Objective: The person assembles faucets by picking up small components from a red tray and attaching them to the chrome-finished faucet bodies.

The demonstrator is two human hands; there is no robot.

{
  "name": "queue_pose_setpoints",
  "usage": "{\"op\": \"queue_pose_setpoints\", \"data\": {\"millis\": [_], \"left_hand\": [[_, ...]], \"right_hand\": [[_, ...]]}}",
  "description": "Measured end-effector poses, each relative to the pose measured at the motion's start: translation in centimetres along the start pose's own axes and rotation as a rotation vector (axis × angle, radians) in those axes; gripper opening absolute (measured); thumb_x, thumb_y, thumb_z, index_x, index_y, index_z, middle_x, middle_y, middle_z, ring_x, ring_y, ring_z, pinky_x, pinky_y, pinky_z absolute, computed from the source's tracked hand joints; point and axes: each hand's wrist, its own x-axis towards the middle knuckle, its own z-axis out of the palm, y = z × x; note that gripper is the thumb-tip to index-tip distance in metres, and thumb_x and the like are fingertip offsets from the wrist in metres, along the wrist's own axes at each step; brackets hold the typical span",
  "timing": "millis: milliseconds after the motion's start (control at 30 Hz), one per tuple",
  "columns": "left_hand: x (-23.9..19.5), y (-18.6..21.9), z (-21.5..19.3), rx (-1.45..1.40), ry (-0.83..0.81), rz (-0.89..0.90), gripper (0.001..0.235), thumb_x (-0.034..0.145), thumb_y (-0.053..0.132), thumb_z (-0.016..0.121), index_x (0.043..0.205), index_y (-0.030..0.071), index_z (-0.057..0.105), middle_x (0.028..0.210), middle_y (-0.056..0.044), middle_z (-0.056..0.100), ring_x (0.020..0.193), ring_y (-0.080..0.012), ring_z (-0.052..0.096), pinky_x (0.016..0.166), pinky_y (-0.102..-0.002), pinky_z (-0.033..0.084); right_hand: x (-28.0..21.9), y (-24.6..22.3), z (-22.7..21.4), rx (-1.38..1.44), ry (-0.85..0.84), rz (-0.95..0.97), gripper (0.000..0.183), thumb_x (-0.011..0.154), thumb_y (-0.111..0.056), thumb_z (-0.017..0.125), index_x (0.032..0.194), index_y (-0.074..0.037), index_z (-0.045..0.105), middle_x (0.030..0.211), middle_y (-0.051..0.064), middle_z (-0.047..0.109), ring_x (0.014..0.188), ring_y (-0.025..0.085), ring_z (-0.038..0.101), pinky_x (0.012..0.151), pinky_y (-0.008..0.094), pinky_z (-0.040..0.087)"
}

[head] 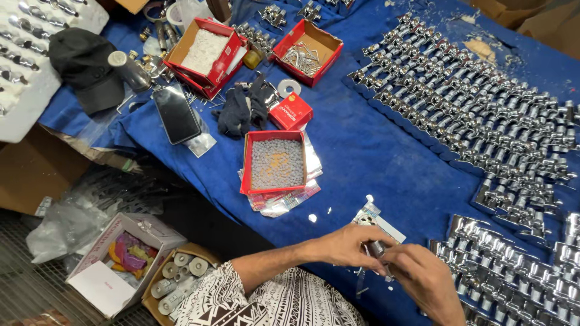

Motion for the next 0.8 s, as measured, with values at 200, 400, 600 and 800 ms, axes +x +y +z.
{"op": "queue_pose_setpoints", "data": {"millis": [200,400,600,800], "left_hand": [[-1.1,-2.0,0.1,0.060,0.133,-0.086,0.035,0.090,0.021,0.084,0.121,0.008,0.075,0.104,-0.007,0.075,0.089,-0.0110,0.071,0.078,-0.026,0.057],[-1.1,-2.4,-1.2,-0.150,0.233,-0.055,0.027,0.090,0.015,0.082,0.115,0.008,0.075,0.106,-0.004,0.070,0.088,-0.0105,0.067,0.075,-0.026,0.055],[-0.9,-1.9,-0.7,0.054,0.205,0.087,0.032,0.086,0.011,0.083,0.118,0.011,0.077,0.107,-0.003,0.067,0.098,-0.0102,0.065,0.085,-0.025,0.055],[-1.2,-1.9,-0.2,0.176,0.169,0.122,0.032,0.088,0.009,0.083,0.119,0.011,0.077,0.104,-0.003,0.068,0.100,-0.0119,0.066,0.088,-0.026,0.054]], "right_hand": [[-2.0,3.0,2.8,0.538,0.270,0.249,0.049,0.073,0.006,0.072,0.121,-0.002,0.065,0.118,0.010,0.071,0.103,0.019,0.072,0.092,0.033,0.057],[-4.4,4.1,9.3,0.823,0.447,0.476,0.053,0.077,0.012,0.066,0.129,0.003,0.059,0.125,0.013,0.064,0.109,0.022,0.066,0.093,0.035,0.056],[-7.3,7.1,15.0,1.073,0.605,0.530,0.030,0.089,0.003,0.069,0.119,0.007,0.063,0.110,0.016,0.062,0.093,0.020,0.068,0.078,0.034,0.060],[-6.0,7.7,14.7,1.319,0.565,0.537,0.028,0.102,-0.012,0.063,0.120,0.009,0.067,0.102,0.018,0.065,0.080,0.022,0.068,0.066,0.031,0.058]]}}
